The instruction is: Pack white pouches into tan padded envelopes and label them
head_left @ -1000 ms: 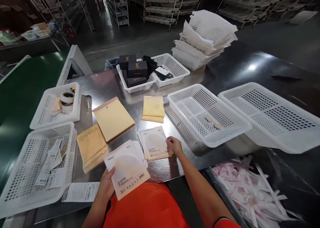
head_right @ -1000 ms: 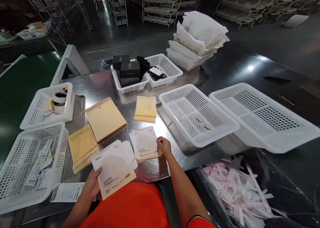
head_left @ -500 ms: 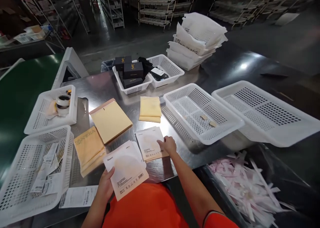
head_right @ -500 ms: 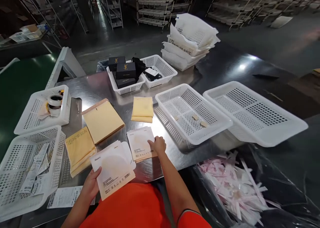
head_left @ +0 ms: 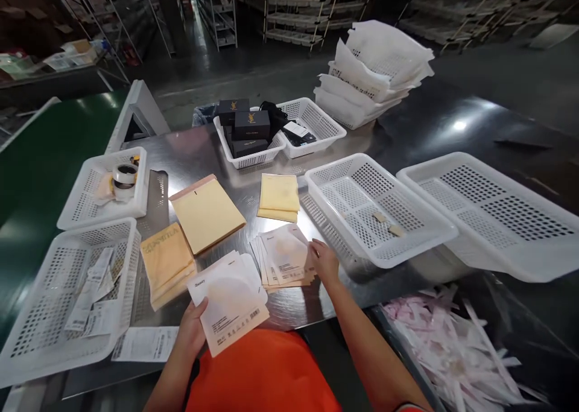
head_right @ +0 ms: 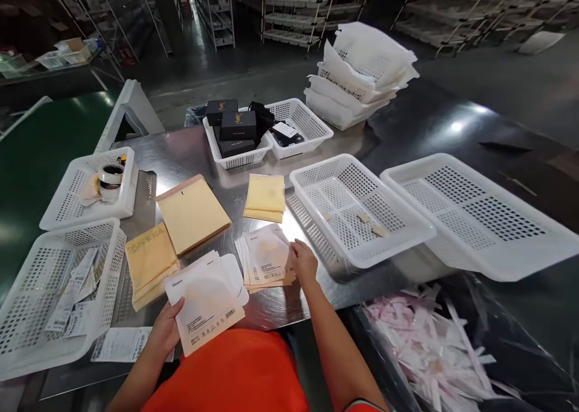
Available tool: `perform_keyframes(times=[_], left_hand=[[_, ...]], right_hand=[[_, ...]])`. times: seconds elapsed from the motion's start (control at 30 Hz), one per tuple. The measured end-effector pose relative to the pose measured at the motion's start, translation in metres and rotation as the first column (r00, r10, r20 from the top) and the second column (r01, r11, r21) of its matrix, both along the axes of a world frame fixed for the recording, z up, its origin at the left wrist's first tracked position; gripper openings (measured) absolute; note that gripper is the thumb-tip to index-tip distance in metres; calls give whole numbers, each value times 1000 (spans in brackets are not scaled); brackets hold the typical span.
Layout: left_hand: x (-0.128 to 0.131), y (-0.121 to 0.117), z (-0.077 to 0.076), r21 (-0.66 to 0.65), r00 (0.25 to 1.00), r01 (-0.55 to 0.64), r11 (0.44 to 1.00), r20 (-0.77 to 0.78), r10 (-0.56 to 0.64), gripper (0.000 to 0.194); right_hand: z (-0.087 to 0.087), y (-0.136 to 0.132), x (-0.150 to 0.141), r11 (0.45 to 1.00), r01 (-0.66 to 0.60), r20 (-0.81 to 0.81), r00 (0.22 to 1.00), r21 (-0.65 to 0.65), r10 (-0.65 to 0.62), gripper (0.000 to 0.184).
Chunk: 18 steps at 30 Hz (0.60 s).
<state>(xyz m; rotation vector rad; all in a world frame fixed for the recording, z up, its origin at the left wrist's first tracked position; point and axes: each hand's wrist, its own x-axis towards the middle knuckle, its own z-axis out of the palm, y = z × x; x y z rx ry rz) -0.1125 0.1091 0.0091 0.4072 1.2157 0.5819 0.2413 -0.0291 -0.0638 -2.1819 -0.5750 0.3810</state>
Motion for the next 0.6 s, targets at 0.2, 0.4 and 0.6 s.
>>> perform_keyframes(times=[0.2,0.4,0.6], left_hand=[[38,5,6,66,997,38,997,60,-42,37],[69,-3,-10,265,996,81,961,-51,-71,36],[57,-5,-23,327,970,169,930,-220,-99,68]], right_hand=[[31,18,-56,967,-106,-238,958,231,161,39],[42,26,-133,911,-189,-411,846,368,341,36],[31,10,-144,884,-174,-545,730,435,412,42]])
